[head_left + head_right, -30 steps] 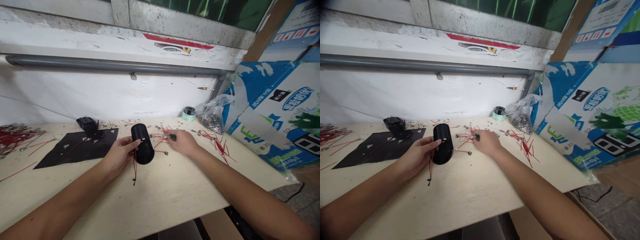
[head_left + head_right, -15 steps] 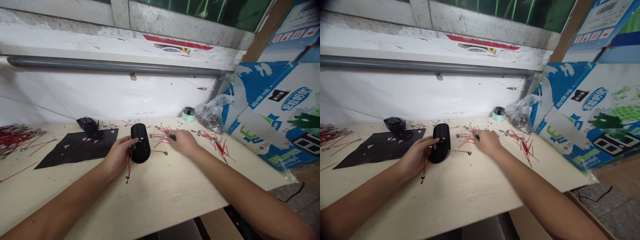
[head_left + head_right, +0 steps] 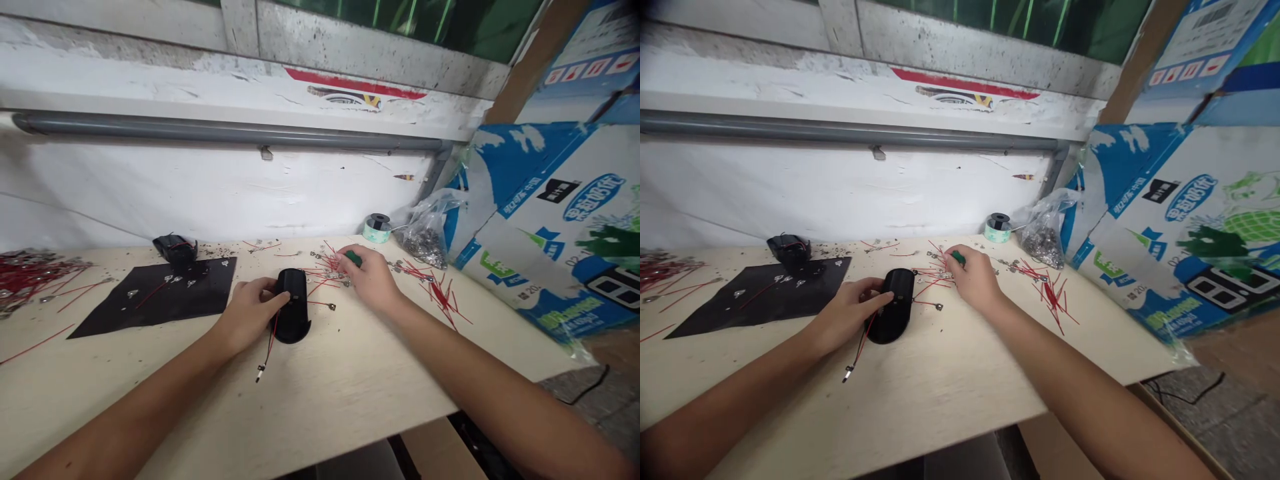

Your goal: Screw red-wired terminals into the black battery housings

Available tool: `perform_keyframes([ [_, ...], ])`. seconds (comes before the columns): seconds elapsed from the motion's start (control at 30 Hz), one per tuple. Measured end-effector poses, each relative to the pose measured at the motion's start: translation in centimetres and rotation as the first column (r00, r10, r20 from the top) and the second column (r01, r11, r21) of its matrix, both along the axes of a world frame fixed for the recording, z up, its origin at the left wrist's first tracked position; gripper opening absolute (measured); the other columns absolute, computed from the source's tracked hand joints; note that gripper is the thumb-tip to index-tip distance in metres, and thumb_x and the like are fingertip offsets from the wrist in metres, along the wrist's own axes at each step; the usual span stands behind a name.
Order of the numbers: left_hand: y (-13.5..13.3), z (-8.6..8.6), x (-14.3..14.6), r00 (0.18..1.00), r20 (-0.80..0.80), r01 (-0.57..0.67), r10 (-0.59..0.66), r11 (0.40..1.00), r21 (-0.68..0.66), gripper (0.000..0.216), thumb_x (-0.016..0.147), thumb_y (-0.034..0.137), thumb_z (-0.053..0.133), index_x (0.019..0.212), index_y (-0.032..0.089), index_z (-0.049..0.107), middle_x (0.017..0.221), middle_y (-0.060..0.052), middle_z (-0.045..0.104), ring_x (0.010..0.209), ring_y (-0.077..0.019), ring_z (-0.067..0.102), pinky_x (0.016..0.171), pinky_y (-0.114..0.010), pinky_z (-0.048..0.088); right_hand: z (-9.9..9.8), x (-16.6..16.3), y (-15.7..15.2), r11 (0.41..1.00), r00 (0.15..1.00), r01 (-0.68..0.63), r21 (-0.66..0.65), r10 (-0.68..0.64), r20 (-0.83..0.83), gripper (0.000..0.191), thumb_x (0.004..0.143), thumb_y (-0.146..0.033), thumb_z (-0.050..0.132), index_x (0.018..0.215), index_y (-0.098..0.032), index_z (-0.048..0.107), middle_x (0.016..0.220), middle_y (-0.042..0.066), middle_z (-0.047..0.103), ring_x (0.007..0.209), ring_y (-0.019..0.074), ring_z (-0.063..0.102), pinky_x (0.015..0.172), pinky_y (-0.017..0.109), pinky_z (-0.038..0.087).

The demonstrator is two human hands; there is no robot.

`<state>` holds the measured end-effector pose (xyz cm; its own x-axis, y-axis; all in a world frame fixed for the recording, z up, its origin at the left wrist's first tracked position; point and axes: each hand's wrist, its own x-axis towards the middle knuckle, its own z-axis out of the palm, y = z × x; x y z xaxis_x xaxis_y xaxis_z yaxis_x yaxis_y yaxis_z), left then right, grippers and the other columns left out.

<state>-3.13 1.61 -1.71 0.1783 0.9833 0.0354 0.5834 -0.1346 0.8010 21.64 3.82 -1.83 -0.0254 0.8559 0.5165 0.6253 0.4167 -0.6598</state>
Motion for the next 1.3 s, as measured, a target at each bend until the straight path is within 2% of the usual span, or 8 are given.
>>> perform_keyframes([
  [0.23, 0.1, 0.0, -0.1, 0.997, -0.077, 0.005, -0.005, 1.0, 0.002, 0.044, 0.081, 0.053, 0.057, 0.106, 0.02, 0.072, 0.104, -0.01, 0.07, 0.115, -0.0364, 0.053, 0.099, -0.048, 0.039, -0.4, -0.1, 0.1, 0.999, 0.999, -0.047, -0.013, 0.047, -0.006, 0.027, 0.093, -0.037, 0.054, 0.084, -0.018, 0.071, 0.075, 0.003, 0.069, 0.067, 0.0176, 0.058, 0.065, 0.028, 0.042],
  [0.4, 0.2, -0.5, -0.2, 0.995, 0.07, -0.066, 0.065, 0.998, 0.018, 0.055, 0.072, 0.048, 0.069, 0.119, 0.019, 0.067, 0.117, -0.014, 0.065, 0.114, -0.0361, 0.055, 0.097, -0.046, 0.041, -0.3, -0.5, -0.2, 0.998, 0.989, -0.029, 0.058, 0.037, -0.145, 0.027, 0.093, -0.038, 0.056, 0.092, -0.016, 0.071, 0.086, 0.006, 0.072, 0.077, 0.0204, 0.064, 0.07, 0.03, 0.047],
  [0.53, 0.1, -0.4, -0.2, 0.987, 0.09, -0.137, 0.131, 0.989, 0.062, 0.06, 0.076, 0.047, 0.067, 0.13, 0.024, 0.059, 0.129, -0.012, 0.058, 0.121, -0.0341, 0.047, 0.099, -0.046, 0.038, -0.3, -1.6, -1.2, 0.984, 0.978, -0.156, 0.086, 0.166, -0.125, 0.022, 0.093, -0.036, 0.058, 0.099, -0.02, 0.074, 0.098, 0.006, 0.074, 0.09, 0.0221, 0.067, 0.083, 0.035, 0.051],
  [0.73, -0.8, 0.4, 0.1, 0.999, 0.017, 0.026, -0.035, 0.927, 0.373, 0.027, 0.089, 0.047, 0.056, 0.104, 0.031, 0.072, 0.12, -0.004, 0.061, 0.122, -0.0281, 0.042, 0.106, -0.045, 0.028, 0.0, -3.1, -3.3, 0.926, 0.932, -0.361, 0.112, 0.362, 0.016, 0.026, 0.097, -0.023, 0.053, 0.115, -0.026, 0.07, 0.115, 0.002, 0.071, 0.106, 0.0194, 0.066, 0.095, 0.036, 0.051],
  [0.97, -1.5, 0.1, 1.0, 0.986, 0.065, 0.115, -0.155, 0.905, 0.41, 0.021, 0.089, 0.042, 0.059, 0.092, 0.026, 0.073, 0.102, -0.004, 0.07, 0.105, -0.0246, 0.056, 0.1, -0.042, 0.035, -0.4, -3.7, -3.5, 0.883, 0.887, -0.456, 0.113, 0.461, -0.02, 0.028, 0.097, -0.022, 0.052, 0.119, -0.028, 0.069, 0.121, 0.0, 0.068, 0.114, 0.0189, 0.063, 0.102, 0.039, 0.049],
  [1.13, -1.8, 0.4, 1.1, 0.993, 0.096, 0.023, -0.067, 0.916, 0.401, 0.02, 0.09, 0.036, 0.055, 0.084, 0.024, 0.07, 0.084, -0.004, 0.071, 0.084, -0.0232, 0.062, 0.088, -0.038, 0.039, -0.2, -4.0, -3.5, 0.898, 0.888, -0.433, 0.084, 0.44, -0.132, 0.022, 0.097, -0.026, 0.053, 0.109, -0.027, 0.071, 0.115, 0.003, 0.07, 0.109, 0.0207, 0.064, 0.097, 0.04, 0.051],
  [1.23, -1.8, 0.5, 1.0, 1.0, 0.008, 0.019, -0.026, 0.877, 0.479, 0.019, 0.091, 0.034, 0.053, 0.085, 0.024, 0.068, 0.083, -0.004, 0.069, 0.086, -0.0237, 0.059, 0.087, -0.039, 0.037, -0.3, -4.0, -3.3, 0.935, 0.879, -0.35, 0.054, 0.348, -0.326, 0.02, 0.096, -0.035, 0.055, 0.111, -0.025, 0.065, 0.093, 0.004, 0.07, 0.08, 0.018, 0.068, 0.068, 0.032, 0.056],
  [1.3, -1.9, 0.4, 1.0, 0.998, -0.06, 0.056, -0.029, 0.854, 0.518, 0.018, 0.091, 0.033, 0.052, 0.086, 0.023, 0.067, 0.08, -0.003, 0.066, 0.087, -0.0238, 0.057, 0.086, -0.039, 0.035, -0.4, -4.0, -3.0, 0.937, 0.821, -0.348, -0.022, 0.294, -0.489, 0.021, 0.096, -0.043, 0.054, 0.105, -0.025, 0.058, 0.072, -0.002, 0.061, 0.052, 0.0129, 0.057, 0.046, 0.025, 0.047],
])
